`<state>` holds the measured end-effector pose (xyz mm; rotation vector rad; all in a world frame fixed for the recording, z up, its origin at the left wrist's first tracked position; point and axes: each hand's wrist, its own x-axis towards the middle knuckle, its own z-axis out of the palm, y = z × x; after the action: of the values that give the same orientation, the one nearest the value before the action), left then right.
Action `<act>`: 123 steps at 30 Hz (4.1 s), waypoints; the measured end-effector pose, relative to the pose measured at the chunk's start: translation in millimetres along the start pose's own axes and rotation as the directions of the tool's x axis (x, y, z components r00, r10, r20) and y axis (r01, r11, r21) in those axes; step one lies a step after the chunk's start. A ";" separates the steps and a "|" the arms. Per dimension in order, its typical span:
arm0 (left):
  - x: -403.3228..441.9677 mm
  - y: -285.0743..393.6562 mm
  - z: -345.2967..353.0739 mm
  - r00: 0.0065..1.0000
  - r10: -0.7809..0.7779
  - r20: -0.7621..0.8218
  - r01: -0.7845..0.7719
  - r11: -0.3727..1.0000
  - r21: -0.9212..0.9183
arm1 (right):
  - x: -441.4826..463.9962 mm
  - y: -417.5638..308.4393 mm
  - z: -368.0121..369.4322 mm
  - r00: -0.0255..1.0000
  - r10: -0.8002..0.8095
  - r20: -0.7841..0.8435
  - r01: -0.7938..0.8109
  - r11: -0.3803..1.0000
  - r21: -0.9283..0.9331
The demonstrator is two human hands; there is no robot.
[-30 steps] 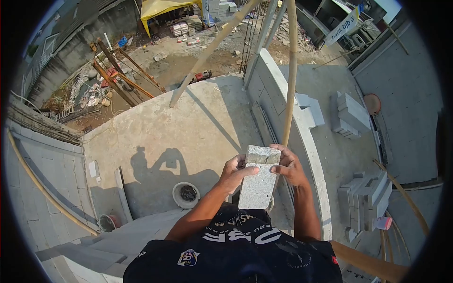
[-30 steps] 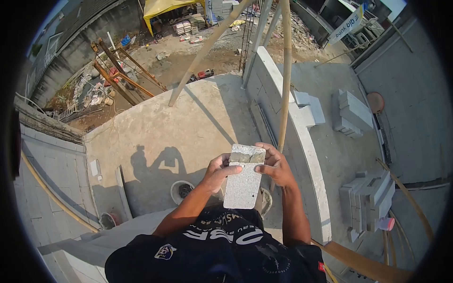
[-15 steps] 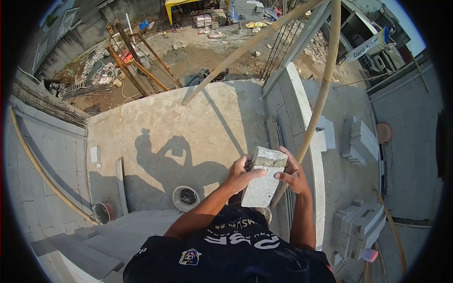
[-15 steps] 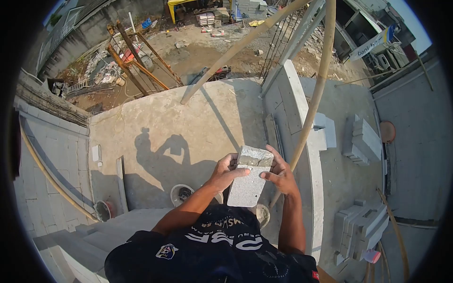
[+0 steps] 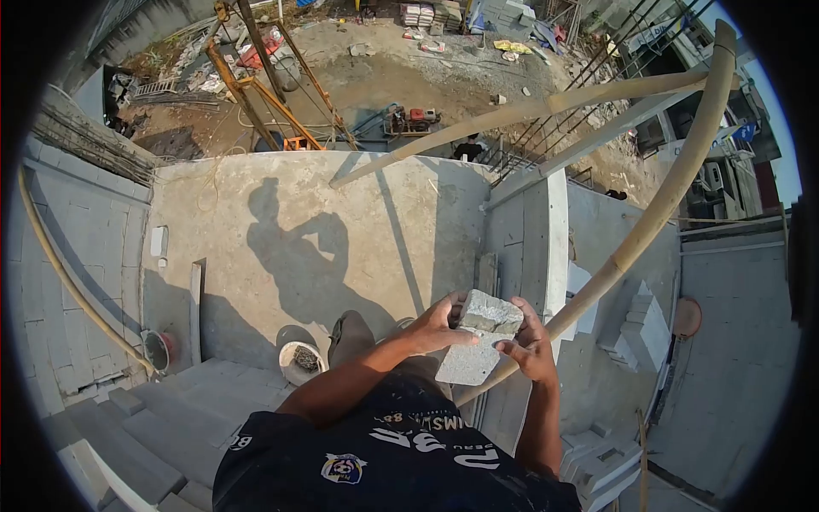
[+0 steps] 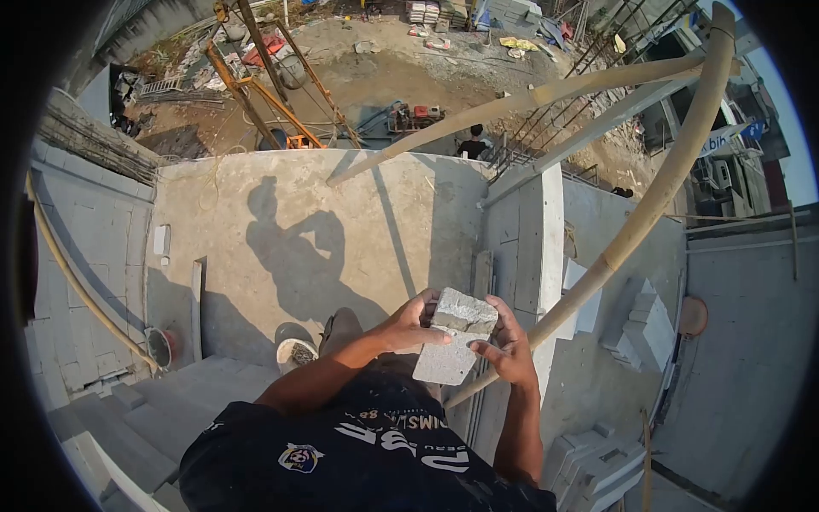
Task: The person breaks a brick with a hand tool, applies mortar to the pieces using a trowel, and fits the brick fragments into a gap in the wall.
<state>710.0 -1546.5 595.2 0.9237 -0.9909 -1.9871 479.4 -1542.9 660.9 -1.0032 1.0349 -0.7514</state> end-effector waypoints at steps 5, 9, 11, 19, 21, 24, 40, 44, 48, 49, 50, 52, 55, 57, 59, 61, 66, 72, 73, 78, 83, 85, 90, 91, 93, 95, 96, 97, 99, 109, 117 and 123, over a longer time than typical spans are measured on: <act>37.0 15.3 -23.0 0.991 0.008 0.131 0.008 0.992 -0.123 | 35.3 -12.7 -6.3 1.000 -0.026 -0.013 0.025 0.997 -0.067; 70.6 22.8 -54.2 0.985 0.032 0.168 -0.020 0.997 -0.073 | 71.7 -22.0 1.1 0.996 -0.013 -0.084 0.006 0.997 -0.083; 83.8 27.6 -73.1 0.980 -0.009 0.198 0.033 0.992 -0.120 | 89.3 -29.2 10.6 0.992 0.016 -0.124 -0.027 0.996 -0.085; 143.2 103.6 -153.2 0.954 -0.085 0.288 0.094 0.995 -0.017 | 178.5 -81.7 55.5 0.953 0.113 -0.280 -0.149 0.983 -0.108; 152.0 108.2 -163.9 0.953 -0.059 0.297 0.062 0.998 -0.002 | 190.4 -96.7 62.4 0.946 0.131 -0.297 -0.195 0.961 -0.198; 161.6 108.2 -174.6 0.954 -0.025 0.297 0.028 1.000 -0.006 | 206.5 -99.5 60.7 0.930 0.172 -0.325 -0.274 0.913 -0.303; 177.9 115.3 -145.8 0.875 -0.071 0.478 0.034 0.996 0.086 | 158.9 -100.4 66.7 0.829 0.125 -0.545 -0.262 0.948 -0.180; 169.2 111.8 -116.7 0.805 -0.130 0.578 0.032 0.984 0.178 | 114.0 -92.4 75.8 0.787 0.076 -0.613 -0.194 0.972 -0.128; 153.2 95.2 -85.0 0.748 -0.194 0.634 0.007 0.959 0.285 | 62.2 -62.2 86.0 0.724 0.008 -0.690 -0.106 0.989 -0.100; 146.1 90.3 -77.8 0.745 -0.193 0.639 -0.007 0.955 0.297 | 47.0 -44.8 85.1 0.715 0.002 -0.699 -0.071 0.995 -0.070; 138.7 87.3 -70.4 0.741 -0.211 0.638 -0.025 0.940 0.340 | 34.4 -34.8 85.2 0.714 -0.009 -0.701 -0.046 0.997 -0.061; 126.3 79.9 -56.8 0.742 -0.218 0.634 -0.061 0.920 0.387 | 12.9 -18.1 86.9 0.703 -0.027 -0.711 -0.013 0.999 -0.051; 108.8 57.0 -44.6 0.730 -0.289 0.619 -0.060 0.875 0.480 | -11.4 5.0 84.6 0.696 -0.049 -0.716 0.020 0.999 -0.049; 98.0 46.0 -41.1 0.743 -0.269 0.613 -0.041 0.896 0.442 | -23.1 11.3 84.9 0.699 -0.063 -0.712 0.038 0.998 -0.051; 90.6 42.2 -41.9 0.752 -0.251 0.609 -0.044 0.904 0.426 | -26.4 8.2 83.0 0.735 -0.040 -0.676 0.004 0.999 -0.054; 93.6 38.4 -42.4 0.764 -0.231 0.602 -0.042 0.914 0.403 | -23.4 6.3 74.2 0.755 -0.033 -0.655 0.004 0.999 -0.045; 127.6 68.6 -48.5 0.693 -0.278 0.665 0.204 0.960 0.189 | 9.7 -17.0 69.0 0.755 -0.071 -0.652 0.053 0.998 -0.047; 232.0 106.1 -78.2 0.619 -0.255 0.743 0.146 0.967 0.210 | 108.0 -48.0 46.0 0.671 -0.121 -0.732 0.164 0.986 -0.013; 249.1 111.1 -86.7 0.580 -0.251 0.775 0.190 0.967 0.172 | 123.2 -53.2 44.8 0.635 -0.068 -0.770 0.127 0.992 0.017; 306.7 138.5 -115.8 0.521 -0.327 0.789 0.223 0.944 0.243 | 182.5 -94.7 36.4 0.581 0.001 -0.814 0.037 0.999 0.028; 367.5 198.8 -171.4 0.257 -0.612 0.748 -0.270 0.698 0.664 | 191.9 -87.2 25.0 0.429 0.134 -0.893 -0.270 0.963 0.015; 425.0 253.4 -194.5 0.014 -0.663 0.748 -0.014 0.748 0.663 | 187.3 -77.1 24.4 0.375 0.180 -0.910 -0.358 0.933 0.037; 565.4 389.0 -154.7 0.714 -0.077 0.696 -0.349 0.822 0.450 | 162.9 -20.2 36.1 0.195 0.143 -0.970 -0.561 0.827 0.009; 585.2 406.9 -129.5 0.737 0.116 0.666 -0.458 0.810 0.367 | 156.8 -8.5 40.4 0.167 0.126 -0.978 -0.543 0.839 0.016; 629.8 427.8 -77.2 0.652 0.286 0.702 -0.587 0.776 0.229 | 145.9 3.2 54.7 0.111 0.041 -0.993 -0.581 0.814 -0.031; 657.6 427.9 -13.6 0.546 0.506 0.667 -0.764 0.628 0.149 | 119.9 45.7 71.3 0.092 0.001 -0.996 -0.587 0.808 -0.053; 658.5 428.1 14.1 0.538 0.553 0.636 -0.801 0.570 0.182 | 110.4 56.8 79.2 0.048 0.010 -0.999 -0.593 0.805 -0.020; 656.7 428.2 39.0 0.525 0.598 0.605 -0.832 0.510 0.218 | 102.4 61.3 84.4 0.003 0.018 -1.000 -0.598 0.801 0.013; 659.2 404.9 77.1 0.595 0.591 0.545 -0.776 0.597 0.201 | 95.8 61.2 98.6 -0.049 0.112 -0.993 -0.532 0.838 0.121; 618.8 360.2 124.4 0.656 0.650 0.384 -0.731 0.673 0.110 | 70.6 92.7 130.2 -0.099 0.242 -0.965 -0.460 0.849 0.260; 605.5 363.5 122.1 0.715 0.546 0.436 -0.647 0.754 0.116 | 78.3 64.1 98.6 -0.081 0.282 -0.956 -0.526 0.803 0.281; 588.6 352.3 135.2 0.694 0.560 0.452 -0.667 0.737 0.111 | 80.0 42.6 73.9 -0.066 0.381 -0.922 -0.663 0.674 0.326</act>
<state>411.5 -2147.0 793.1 0.2268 -1.5873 -1.4747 578.3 -1574.5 607.3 0.0171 2.5752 -0.5002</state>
